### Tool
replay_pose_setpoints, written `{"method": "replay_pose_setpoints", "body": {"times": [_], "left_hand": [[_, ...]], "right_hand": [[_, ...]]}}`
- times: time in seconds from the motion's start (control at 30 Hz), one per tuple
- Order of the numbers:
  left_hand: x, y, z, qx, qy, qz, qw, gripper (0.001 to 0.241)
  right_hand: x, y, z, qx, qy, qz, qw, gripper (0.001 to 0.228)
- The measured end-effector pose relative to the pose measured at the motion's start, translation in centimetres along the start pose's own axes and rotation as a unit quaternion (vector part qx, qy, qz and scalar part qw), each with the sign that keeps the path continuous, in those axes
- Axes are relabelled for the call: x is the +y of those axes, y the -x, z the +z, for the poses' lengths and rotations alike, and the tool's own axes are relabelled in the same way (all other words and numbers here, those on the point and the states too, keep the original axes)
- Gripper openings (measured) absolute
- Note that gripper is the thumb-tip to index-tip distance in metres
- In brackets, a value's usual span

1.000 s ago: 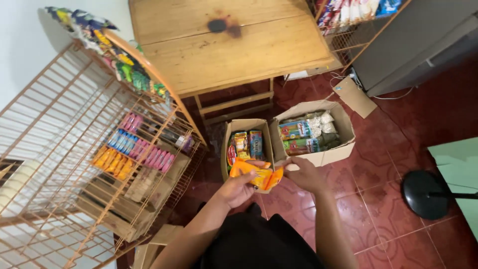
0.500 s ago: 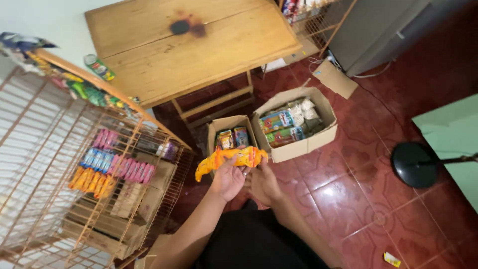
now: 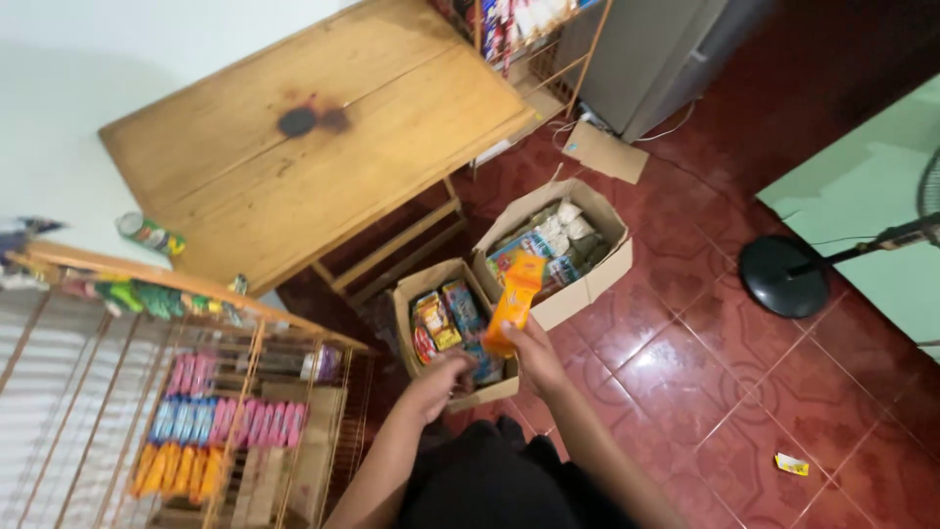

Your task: Restocking detergent sachets and snacks from cardboard boxes onto shelves and into a cart.

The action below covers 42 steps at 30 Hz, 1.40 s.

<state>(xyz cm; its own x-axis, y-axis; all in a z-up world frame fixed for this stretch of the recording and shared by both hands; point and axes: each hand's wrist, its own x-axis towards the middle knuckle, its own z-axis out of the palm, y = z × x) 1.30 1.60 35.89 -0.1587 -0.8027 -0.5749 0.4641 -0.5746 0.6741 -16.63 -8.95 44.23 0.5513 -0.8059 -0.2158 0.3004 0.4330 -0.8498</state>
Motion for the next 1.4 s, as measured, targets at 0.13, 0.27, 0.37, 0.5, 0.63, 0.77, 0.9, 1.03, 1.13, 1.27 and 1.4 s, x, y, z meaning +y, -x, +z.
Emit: {"method": "replay_pose_setpoints", "body": {"times": [0.13, 0.27, 0.37, 0.5, 0.63, 0.77, 0.9, 1.03, 1.13, 1.27, 1.4], "left_hand": [[5.8, 0.3, -0.5, 0.057, -0.019, 0.061, 0.996, 0.031], [9.1, 0.3, 1.9, -0.043, 0.028, -0.023, 0.998, 0.063], [10.5, -0.5, 3.9, -0.101, 0.085, -0.038, 0.991, 0.064], [9.8, -2.3, 3.5, -0.134, 0.143, 0.027, 0.980, 0.049], [10.2, -2.7, 3.4, -0.163, 0.289, 0.221, 0.917, 0.036], [13.2, 0.7, 7.0, -0.132, 0.347, 0.163, 0.914, 0.058], [13.9, 0.4, 6.7, -0.174, 0.329, 0.149, 0.916, 0.057], [16.5, 2.4, 7.5, -0.168, 0.253, 0.220, 0.927, 0.047], [17.2, 2.9, 8.2, -0.189, 0.205, 0.234, 0.932, 0.042], [17.4, 3.6, 9.3, -0.198, 0.141, 0.234, 0.941, 0.039], [19.2, 4.4, 9.6, -0.188, 0.143, 0.260, 0.936, 0.039]], "right_hand": [[-2.8, 1.5, 0.8, 0.005, 0.039, 0.008, 0.999, 0.052], [-4.9, 2.8, 1.9, -0.054, 0.163, 0.007, 0.985, 0.059], [-4.0, 2.3, 0.4, -0.105, 0.140, -0.037, 0.984, 0.057], [-4.6, 3.1, 1.5, -0.076, 0.090, -0.030, 0.993, 0.065], [-4.1, 3.2, 1.8, -0.054, 0.088, -0.006, 0.995, 0.068], [-2.2, 3.5, 0.6, -0.085, 0.167, 0.015, 0.982, 0.063], [-1.7, 3.3, 0.8, -0.054, 0.204, 0.116, 0.971, 0.057], [-2.2, 2.7, 1.2, -0.090, 0.168, 0.082, 0.978, 0.053], [-2.3, 1.8, 0.9, -0.136, 0.180, 0.118, 0.967, 0.051], [-2.1, 1.0, 1.8, -0.157, 0.250, 0.099, 0.950, 0.067], [0.9, 0.7, 0.0, -0.175, 0.191, 0.087, 0.962, 0.067]]}}
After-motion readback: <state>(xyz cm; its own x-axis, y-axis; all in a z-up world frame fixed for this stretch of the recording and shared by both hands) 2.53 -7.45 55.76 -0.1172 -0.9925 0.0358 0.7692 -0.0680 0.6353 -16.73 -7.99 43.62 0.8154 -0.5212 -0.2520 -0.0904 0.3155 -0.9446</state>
